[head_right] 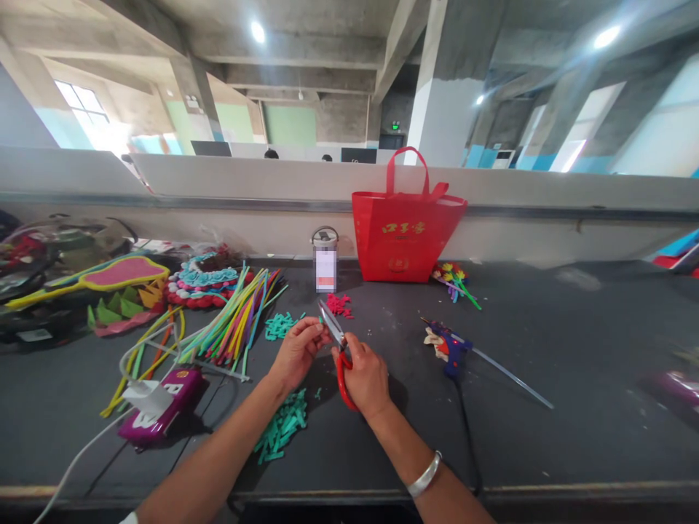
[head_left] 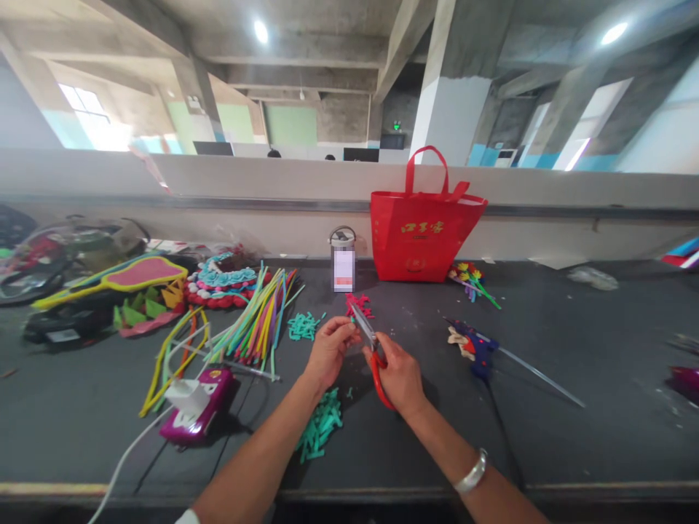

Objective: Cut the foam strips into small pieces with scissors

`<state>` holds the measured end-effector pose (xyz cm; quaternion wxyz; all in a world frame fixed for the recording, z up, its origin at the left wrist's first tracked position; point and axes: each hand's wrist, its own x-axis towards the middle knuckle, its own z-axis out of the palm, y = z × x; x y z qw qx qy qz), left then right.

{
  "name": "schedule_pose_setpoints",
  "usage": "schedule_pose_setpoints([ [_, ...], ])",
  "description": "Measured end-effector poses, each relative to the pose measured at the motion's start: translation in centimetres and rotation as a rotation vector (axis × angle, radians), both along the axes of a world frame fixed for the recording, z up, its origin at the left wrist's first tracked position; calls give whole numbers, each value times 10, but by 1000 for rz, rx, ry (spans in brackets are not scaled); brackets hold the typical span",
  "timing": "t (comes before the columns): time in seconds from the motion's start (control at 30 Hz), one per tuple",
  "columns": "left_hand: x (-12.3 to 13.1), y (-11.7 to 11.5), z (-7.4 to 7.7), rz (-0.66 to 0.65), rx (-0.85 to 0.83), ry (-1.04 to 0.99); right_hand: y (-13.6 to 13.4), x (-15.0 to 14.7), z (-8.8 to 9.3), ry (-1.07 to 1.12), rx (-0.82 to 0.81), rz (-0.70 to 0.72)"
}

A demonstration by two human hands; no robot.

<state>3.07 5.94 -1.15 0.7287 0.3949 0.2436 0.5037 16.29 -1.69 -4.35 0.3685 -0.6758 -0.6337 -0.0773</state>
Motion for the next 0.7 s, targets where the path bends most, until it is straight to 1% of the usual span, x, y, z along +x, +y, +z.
schedule_pose_setpoints([
  [0.1,-1,1,2,-40,-25,-32,3,6,-3,82,72,-12],
  [0.23,-3,2,4,-97,-54,-68,4,10,-1,112,136,14],
  [0.37,-3,-1,6,-141,-42,-89,1,6,4,67,97,93],
  [0.43,-2,-2,7,-139,-17,-76,0,3,6,15,65,89],
  [0.5,-2,-3,7,-81,18,-45,-1,2,8,-41,48,33],
  [0.6,-1,-4,5,62,96,34,-1,2,9,-106,42,-66],
  [0.7,1,-4,1,144,139,107,-2,2,10,-158,36,-91],
])
